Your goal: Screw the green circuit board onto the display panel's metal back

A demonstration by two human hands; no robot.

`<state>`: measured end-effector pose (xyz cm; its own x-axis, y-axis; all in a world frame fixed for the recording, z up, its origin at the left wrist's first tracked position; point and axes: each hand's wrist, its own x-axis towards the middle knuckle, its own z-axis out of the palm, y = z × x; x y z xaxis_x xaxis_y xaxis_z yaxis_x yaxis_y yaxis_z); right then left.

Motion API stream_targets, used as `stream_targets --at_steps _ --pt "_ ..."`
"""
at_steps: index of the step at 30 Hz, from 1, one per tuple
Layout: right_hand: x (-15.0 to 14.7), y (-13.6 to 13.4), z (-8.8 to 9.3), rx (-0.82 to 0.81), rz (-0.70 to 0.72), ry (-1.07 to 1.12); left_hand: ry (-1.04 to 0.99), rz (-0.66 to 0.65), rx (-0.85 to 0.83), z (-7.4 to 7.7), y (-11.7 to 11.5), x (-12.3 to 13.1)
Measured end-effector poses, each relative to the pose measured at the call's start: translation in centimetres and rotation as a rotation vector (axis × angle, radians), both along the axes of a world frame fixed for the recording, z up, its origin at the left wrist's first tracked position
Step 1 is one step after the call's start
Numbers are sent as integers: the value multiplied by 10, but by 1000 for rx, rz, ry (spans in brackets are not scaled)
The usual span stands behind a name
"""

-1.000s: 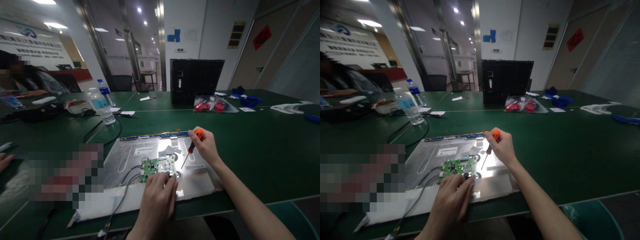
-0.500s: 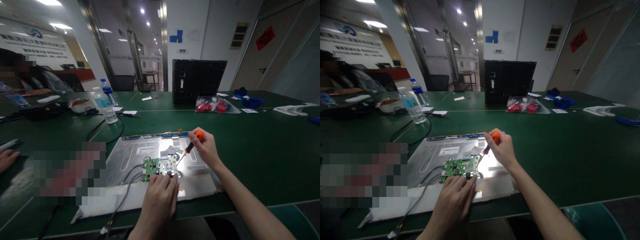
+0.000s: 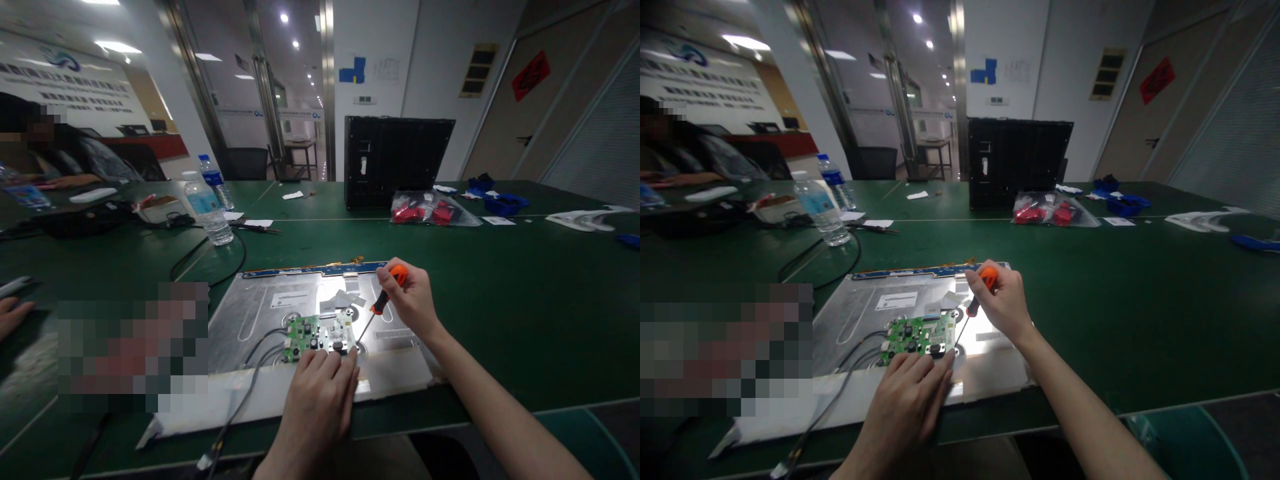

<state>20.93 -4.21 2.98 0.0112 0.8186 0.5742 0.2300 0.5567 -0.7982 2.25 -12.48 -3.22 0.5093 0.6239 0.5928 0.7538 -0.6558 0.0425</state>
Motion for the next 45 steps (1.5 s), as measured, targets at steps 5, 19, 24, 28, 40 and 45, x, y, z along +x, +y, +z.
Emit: stream_targets --at_steps 5,19,24,28,40,45 --pt "1 1 -1 23 -4 -13 -18 -2 17 1 -2 -1" --pt "-2 -2 -1 9 35 -18 4 14 -20 -1 -2 -3" --pt "-2 -3 1 39 18 -75 21 27 -55 -2 -4 -3" --pt "-2 -5 5 159 -62 -180 -2 19 -28 0 -3 0" --pt "-7 0 39 190 203 -607 -7 17 -1 0 -3 0" --pt "-15 -3 35 271 226 -574 -6 15 7 0 -3 -1"
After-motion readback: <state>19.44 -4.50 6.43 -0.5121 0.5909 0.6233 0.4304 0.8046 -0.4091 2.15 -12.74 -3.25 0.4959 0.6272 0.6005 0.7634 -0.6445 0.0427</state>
